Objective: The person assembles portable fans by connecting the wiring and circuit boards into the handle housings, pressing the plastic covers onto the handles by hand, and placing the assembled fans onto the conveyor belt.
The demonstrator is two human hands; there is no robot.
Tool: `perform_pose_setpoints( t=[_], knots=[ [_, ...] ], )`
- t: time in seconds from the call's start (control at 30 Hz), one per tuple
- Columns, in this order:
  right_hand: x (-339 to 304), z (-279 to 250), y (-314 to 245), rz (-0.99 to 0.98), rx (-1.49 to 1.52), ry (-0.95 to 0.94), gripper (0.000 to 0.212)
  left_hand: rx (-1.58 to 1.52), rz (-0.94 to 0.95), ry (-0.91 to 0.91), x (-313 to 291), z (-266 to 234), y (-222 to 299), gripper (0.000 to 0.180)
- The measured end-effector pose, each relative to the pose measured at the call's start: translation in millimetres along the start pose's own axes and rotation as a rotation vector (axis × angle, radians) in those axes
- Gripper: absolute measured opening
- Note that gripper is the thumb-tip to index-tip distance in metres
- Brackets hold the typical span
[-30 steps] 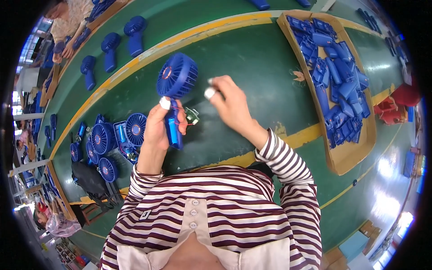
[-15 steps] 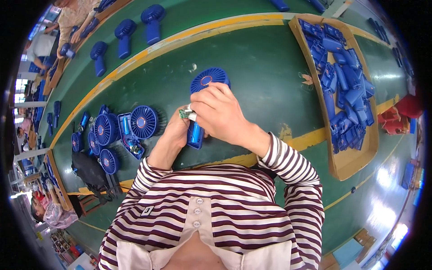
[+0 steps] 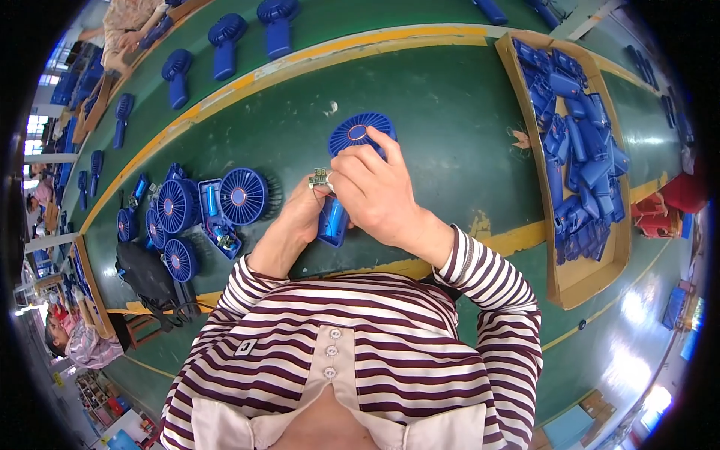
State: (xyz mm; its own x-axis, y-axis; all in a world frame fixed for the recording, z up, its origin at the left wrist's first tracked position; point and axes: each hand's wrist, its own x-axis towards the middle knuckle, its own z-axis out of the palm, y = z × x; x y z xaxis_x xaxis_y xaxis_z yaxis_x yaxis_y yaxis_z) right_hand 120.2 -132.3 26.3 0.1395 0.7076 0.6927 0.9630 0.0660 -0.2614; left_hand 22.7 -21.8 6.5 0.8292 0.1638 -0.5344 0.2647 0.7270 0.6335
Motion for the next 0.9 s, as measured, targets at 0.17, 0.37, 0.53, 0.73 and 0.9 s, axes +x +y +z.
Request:
perform_pose_setpoints(
  t=[0.17,0.37,0.53,0.73,0.9],
  knots=[
    [-9,8,-1,0.037,-0.017,0.123,0.019,-0.131,0.057,0.047,5,-6,-3,0.021],
    [-22,16,-1,0.069,-0.051,0.197,0.017,-0.173,0.157,0.101,2,3,-1,0.02],
    [-25,17,4,0.019,-0.055,0.192,0.015,-0.142,0.191,0.088,-2,7,2,0.021],
    [-26,14,6,0.009,-0.038,0.142,0.019,-0.149,0.181,0.092,-3,6,0,0.022],
    [-19,9,8,0.048,-0.006,0.063,0.016,-0.081,0.168,0.087,1,-3,-2,0.025]
  ],
)
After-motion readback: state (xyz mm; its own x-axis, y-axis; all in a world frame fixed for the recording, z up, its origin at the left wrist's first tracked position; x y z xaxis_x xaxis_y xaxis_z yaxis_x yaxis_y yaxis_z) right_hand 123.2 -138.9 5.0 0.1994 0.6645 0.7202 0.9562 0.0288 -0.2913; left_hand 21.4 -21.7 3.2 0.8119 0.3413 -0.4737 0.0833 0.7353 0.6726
